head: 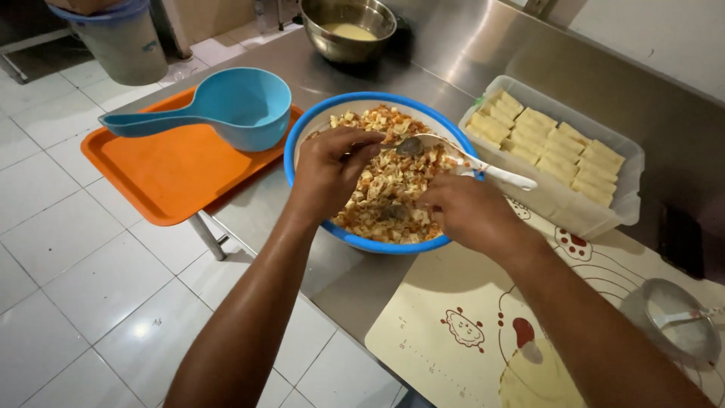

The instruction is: Preparing pastries by flattening dough squares, adding a savory filling with a spoon, and rolling them into shape.

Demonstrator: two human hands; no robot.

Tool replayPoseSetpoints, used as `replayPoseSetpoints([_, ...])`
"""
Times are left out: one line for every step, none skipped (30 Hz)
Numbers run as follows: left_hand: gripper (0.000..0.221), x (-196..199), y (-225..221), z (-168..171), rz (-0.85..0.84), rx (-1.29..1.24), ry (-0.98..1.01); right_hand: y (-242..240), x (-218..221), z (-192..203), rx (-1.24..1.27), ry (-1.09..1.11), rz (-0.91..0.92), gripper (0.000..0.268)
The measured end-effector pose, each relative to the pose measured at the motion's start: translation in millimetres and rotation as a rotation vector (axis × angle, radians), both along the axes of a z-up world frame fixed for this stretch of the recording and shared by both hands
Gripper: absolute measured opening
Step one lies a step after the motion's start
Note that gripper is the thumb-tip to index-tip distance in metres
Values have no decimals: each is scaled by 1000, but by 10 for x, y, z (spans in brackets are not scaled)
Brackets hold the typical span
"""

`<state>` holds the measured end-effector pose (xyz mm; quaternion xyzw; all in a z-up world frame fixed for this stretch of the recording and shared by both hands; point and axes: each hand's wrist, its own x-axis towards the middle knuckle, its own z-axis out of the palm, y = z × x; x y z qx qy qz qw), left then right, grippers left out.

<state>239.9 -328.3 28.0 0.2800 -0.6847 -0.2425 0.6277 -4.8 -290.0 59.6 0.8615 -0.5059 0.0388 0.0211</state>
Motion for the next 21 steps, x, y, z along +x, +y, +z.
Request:
replayPoseSetpoints([16, 0, -1, -11, -2, -8, 7, -36, -13, 1, 29, -20, 39, 7])
replayPoseSetpoints([16, -3, -3, -24, 3, -5, 8, -13, 7, 39, 32, -18, 43, 7])
replayPoseSetpoints([15, -8, -6, -31, -1, -15, 42, 12, 26, 81, 65, -27, 26, 7])
replayPoseSetpoints([13, -17, -6, -32, -4, -26, 76, 38, 40, 131, 98, -36, 8, 7])
replayPoseSetpoints([13, 2, 4, -43, -10, -27, 75, 44, 20, 71, 96, -37, 2, 7])
replayPoseSetpoints([13, 12, 18, -41, 26, -40, 63, 54, -10, 24, 163, -35, -27, 10])
replayPoseSetpoints([12, -4, -10, 12, 53, -68, 52, 48, -62, 21, 214, -35, -63, 16])
replayPoseSetpoints([12, 12, 10, 14, 39, -86, 53, 116, -2, 95, 196, -37, -77, 16])
replayPoseSetpoints([13, 16, 13, 23, 76, -72, 55, 180, 46, 174, 239, -17, -73, 17])
replayPoseSetpoints([13, 17, 15, 30, 114, -58, 59, 244, 94, 249, 281, 3, -69, 17])
replayPoseSetpoints([13, 8, 7, 27, 98, -80, 61, 257, 86, 249, 259, 1, -84, 17])
replayPoseSetpoints([13, 0, -3, 22, 117, -78, 72, 267, 77, 247, 270, -1, -80, 17])
replayPoseSetpoints([13, 6, -8, 17, 138, -72, 79, 278, 80, 239, 285, -8, -73, 17])
replayPoseSetpoints([13, -8, -15, 0, 123, -89, 76, 285, 57, 225, 268, -14, -86, 17])
replayPoseSetpoints([12, -12, -27, -20, 140, -47, 113, 278, 41, 215, 272, -41, -85, 15])
replayPoseSetpoints([12, -9, -44, -46, 157, -4, 150, 266, 34, 198, 275, -68, -83, 13])
replayPoseSetpoints([12, -30, -32, -19, 154, -14, 151, 247, 8, 244, 265, -68, -85, 13])
replayPoseSetpoints([11, -43, -22, 1, 143, -4, 165, 226, -9, 282, 308, -142, -96, 14])
replayPoseSetpoints([11, -32, 5, 8, 141, 9, 180, 201, -7, 311, 356, -214, -100, 15])
replayPoseSetpoints([11, -32, -8, 3, 146, 3, 181, 180, -26, 325, 351, -213, -94, 15])
replayPoseSetpoints([11, -32, -14, -6, 148, 21, 199, 164, -43, 339, 362, -273, -87, 17])
